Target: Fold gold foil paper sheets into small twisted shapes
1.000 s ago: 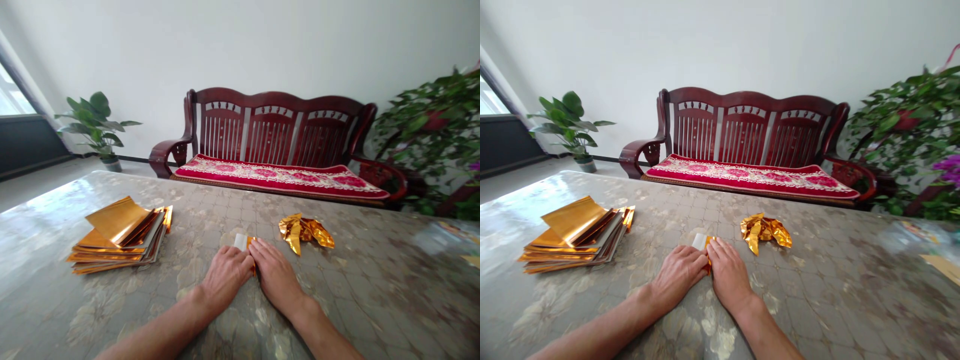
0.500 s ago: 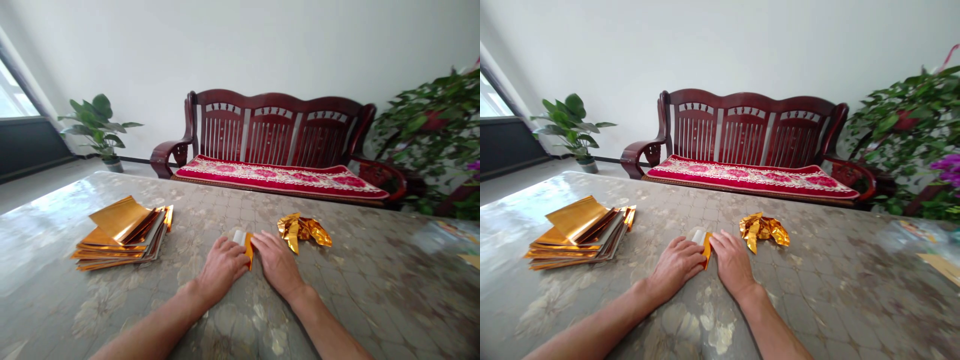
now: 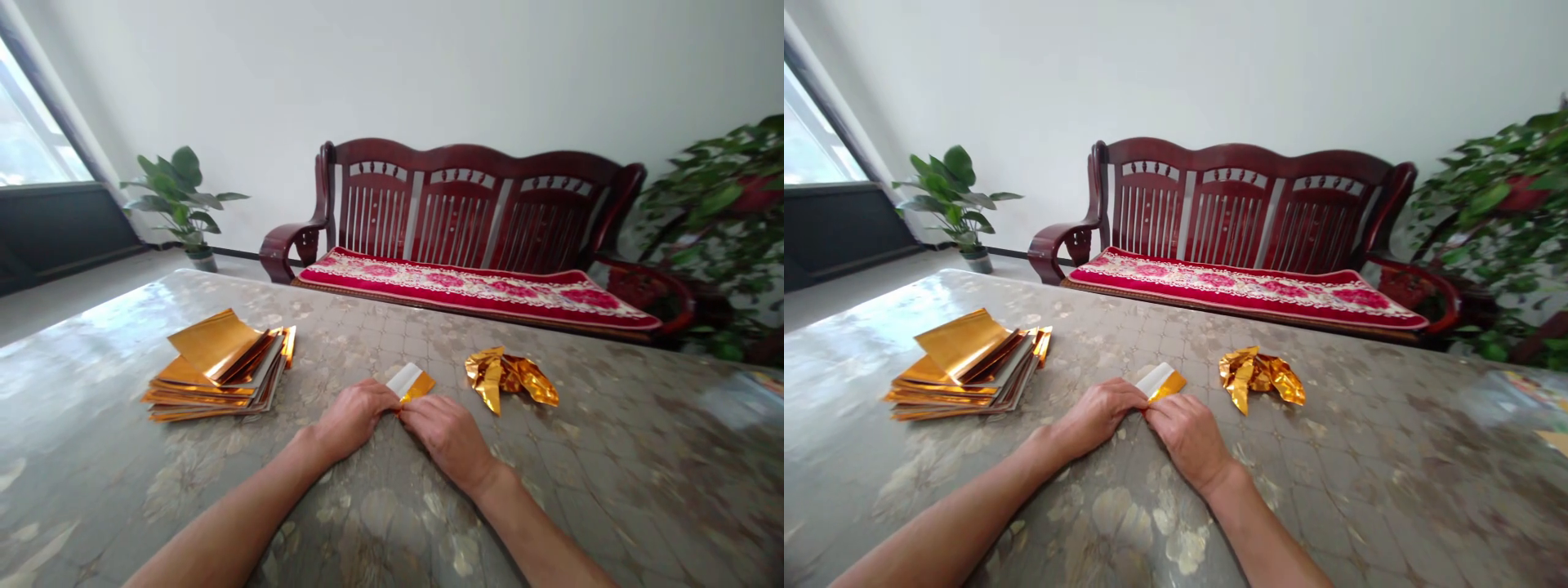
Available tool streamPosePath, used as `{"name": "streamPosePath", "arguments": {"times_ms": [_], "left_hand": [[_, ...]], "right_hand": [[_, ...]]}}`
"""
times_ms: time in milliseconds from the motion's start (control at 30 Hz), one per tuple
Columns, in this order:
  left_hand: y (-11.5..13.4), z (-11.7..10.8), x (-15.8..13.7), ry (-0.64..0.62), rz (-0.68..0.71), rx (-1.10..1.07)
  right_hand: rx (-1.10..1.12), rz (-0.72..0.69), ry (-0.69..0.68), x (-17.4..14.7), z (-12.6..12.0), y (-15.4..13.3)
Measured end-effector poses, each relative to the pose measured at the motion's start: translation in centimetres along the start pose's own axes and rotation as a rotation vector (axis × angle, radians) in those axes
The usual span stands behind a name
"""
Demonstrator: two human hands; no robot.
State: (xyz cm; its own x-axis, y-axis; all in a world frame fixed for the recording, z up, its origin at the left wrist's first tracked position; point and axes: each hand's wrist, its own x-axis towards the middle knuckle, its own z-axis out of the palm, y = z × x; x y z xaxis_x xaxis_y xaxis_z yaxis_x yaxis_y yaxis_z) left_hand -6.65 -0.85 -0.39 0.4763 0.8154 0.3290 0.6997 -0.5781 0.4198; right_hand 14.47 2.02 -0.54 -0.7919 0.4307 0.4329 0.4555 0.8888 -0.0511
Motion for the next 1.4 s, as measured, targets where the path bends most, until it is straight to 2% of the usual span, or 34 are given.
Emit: {"name": "streamPosePath", "arguments": {"times_ms": [267, 367, 567, 800, 1033, 1200, 1400], "left_hand": [[-0.4, -0.1, 0.0, 0.009, 0.006, -0.001], [-0.6, -0.2, 0.0, -0.008, 0.024, 0.005], [-0.5, -0.4, -0.2, -0.014, 0.019, 0.012], [0.6, 0.6, -0.1, 0.011, -0.101, 0.155], [0.7, 1.6, -0.1, 0.055, -0.148, 0.209], [0.7, 1.5, -0.2, 0.075, -0.178, 0.13], [0.8, 1.3, -1.2, 0.094, -0.221, 0.071]], "right_hand": [[-0.161, -0.018, -0.069, 0.4, 0.2, -0.7], [-0.179, 0.026, -0.074, 0.7, 0.3, -0.8], [-0.087, 0.165, -0.061, 1.1, 0.2, -0.5], [0.046, 0.273, -0.095, 1.7, 0.0, -0.2], [0.214, 0.246, -0.044, 1.0, -0.2, 0.2], [0.106, 0.197, -0.013, 0.7, 0.4, 0.5], [0.074, 0.255, -0.026, 1.1, 0.8, 0.8]]}}
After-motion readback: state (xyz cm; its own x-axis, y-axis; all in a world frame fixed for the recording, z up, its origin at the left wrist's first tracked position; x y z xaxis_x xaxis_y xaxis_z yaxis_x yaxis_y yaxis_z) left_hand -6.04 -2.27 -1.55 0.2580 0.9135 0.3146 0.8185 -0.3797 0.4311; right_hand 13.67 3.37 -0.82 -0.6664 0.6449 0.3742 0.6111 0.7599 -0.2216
